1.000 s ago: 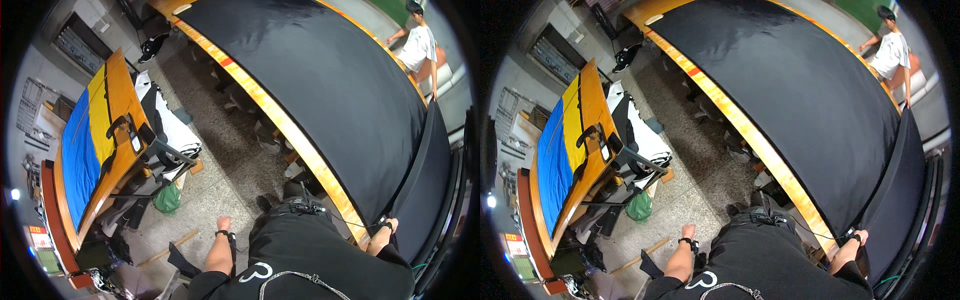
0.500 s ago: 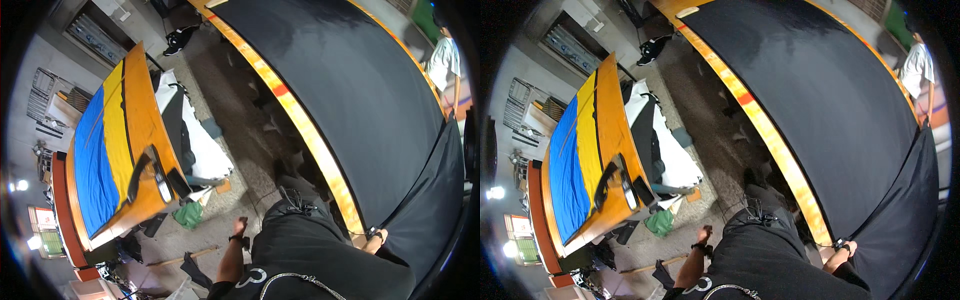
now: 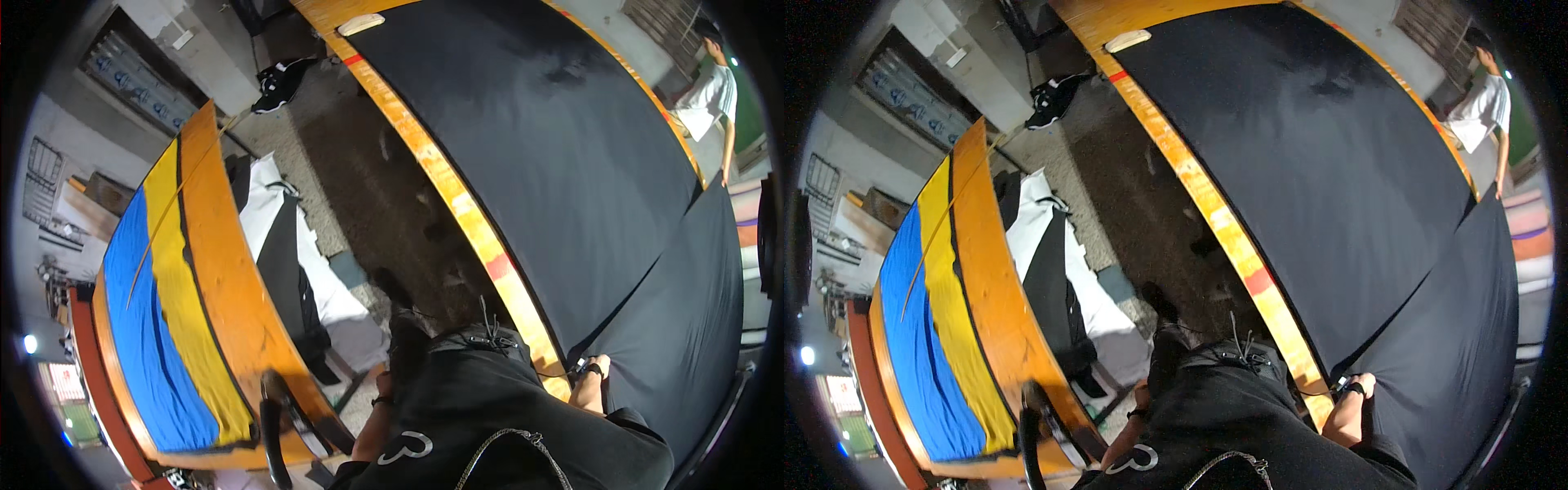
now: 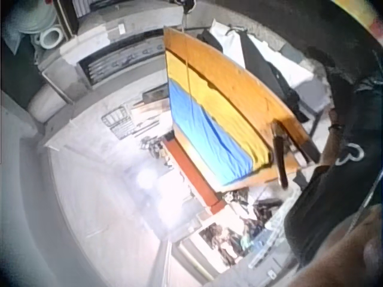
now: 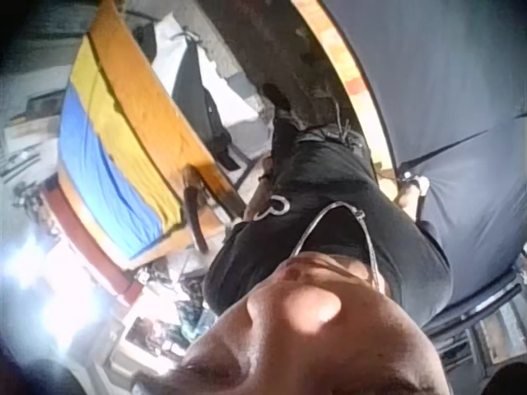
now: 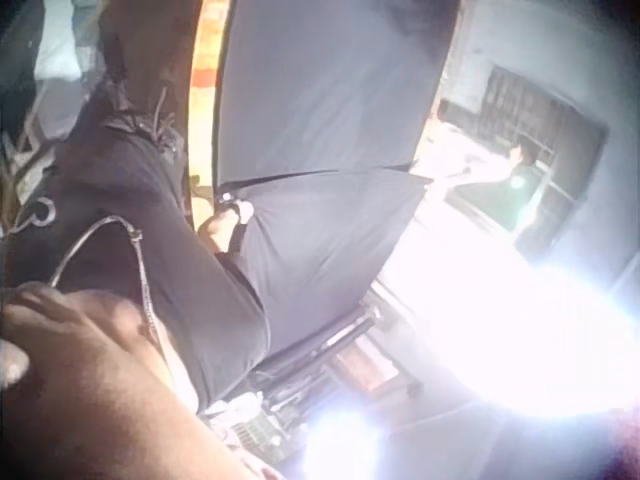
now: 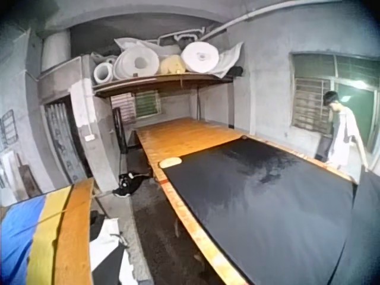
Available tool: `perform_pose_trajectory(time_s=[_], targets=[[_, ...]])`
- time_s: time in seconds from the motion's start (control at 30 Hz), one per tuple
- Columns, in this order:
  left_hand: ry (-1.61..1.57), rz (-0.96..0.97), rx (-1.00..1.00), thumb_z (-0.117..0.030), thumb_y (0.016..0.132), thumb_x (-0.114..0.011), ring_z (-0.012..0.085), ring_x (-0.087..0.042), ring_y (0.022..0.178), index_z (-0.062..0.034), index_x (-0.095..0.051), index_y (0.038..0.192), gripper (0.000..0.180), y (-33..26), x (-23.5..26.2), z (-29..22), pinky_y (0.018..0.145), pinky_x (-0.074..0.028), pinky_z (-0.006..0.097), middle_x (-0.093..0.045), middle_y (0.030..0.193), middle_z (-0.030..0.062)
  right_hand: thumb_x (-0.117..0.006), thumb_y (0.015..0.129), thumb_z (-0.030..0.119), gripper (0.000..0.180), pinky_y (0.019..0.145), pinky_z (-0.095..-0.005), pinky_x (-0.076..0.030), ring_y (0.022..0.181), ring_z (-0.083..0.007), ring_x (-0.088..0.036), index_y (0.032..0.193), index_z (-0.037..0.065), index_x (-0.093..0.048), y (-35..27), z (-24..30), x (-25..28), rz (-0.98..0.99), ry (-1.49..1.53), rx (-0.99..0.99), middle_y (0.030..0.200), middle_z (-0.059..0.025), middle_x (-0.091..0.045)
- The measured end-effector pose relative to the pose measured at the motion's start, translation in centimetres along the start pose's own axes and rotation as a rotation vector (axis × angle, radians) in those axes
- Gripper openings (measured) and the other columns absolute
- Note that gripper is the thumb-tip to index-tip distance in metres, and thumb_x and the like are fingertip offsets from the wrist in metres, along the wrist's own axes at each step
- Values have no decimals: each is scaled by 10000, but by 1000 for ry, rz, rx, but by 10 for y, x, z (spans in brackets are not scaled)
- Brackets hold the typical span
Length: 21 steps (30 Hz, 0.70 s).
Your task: Pulling a large sheet of black leather across a cutting table and using a sliding blade to cut it to size.
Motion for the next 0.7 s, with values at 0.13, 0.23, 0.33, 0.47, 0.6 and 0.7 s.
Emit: perform_pose_trajectory(time_s=[0.13,0.23,0.33,0.47,0.6,0.7], targets=[[896,297,-337,-261,820,-636,353,-682,695,-95,-700,727,201,136,5,-52,607,-509,481,-685,696,134,-636,949,368,357,836,-422,-565,1160,-170,-653,1282,244,-660,-52,98,-17,256,-263,-67,1284,20,-667],[897,73,-480,-239,823,-628,320,-696,731,-128,-714,775,149,245,60,-119,635,-519,473,-713,750,101,-485,1005,458,365,835,-419,-551,1236,-137,-578,1292,304,-652,-81,187,-10,249,-528,32,1308,106,-618],[750,394,-341,-280,940,-580,238,-682,670,-46,-718,879,278,368,109,-145,572,-515,406,-706,782,103,-609,952,358,335,796,-421,-572,1107,-187,-663,1205,148,-673,-141,247,44,-42,-126,-39,1181,1,-679],[1069,-21,-426,-257,956,-560,288,-704,704,-50,-724,750,335,524,220,-253,619,-556,405,-714,780,131,-740,864,345,316,734,-407,-544,873,-272,-683,986,65,-659,-164,335,70,-290,1013,-163,948,-96,-708],[89,-58,-125,-198,876,-718,257,-705,921,27,-685,1022,270,662,238,-386,830,-547,362,-728,978,160,-767,864,410,369,734,-382,-505,777,-243,-636,892,49,-696,-193,430,80,-81,1861,-354,925,-81,-704],[121,-147,-238,-173,878,-736,221,-695,925,37,-654,1096,314,721,274,-479,857,-536,336,-723,1025,147,-807,838,355,404,772,-407,-508,807,-249,-637,950,-17,-693,-280,572,114,-138,1905,-392,987,-109,-705]])
Point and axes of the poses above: each hand's wrist, its own y-axis towards the middle knuckle, its own x-axis out of the back of the hand, z = x × y, the point moved 9 cm from there along y, towards the middle knuckle
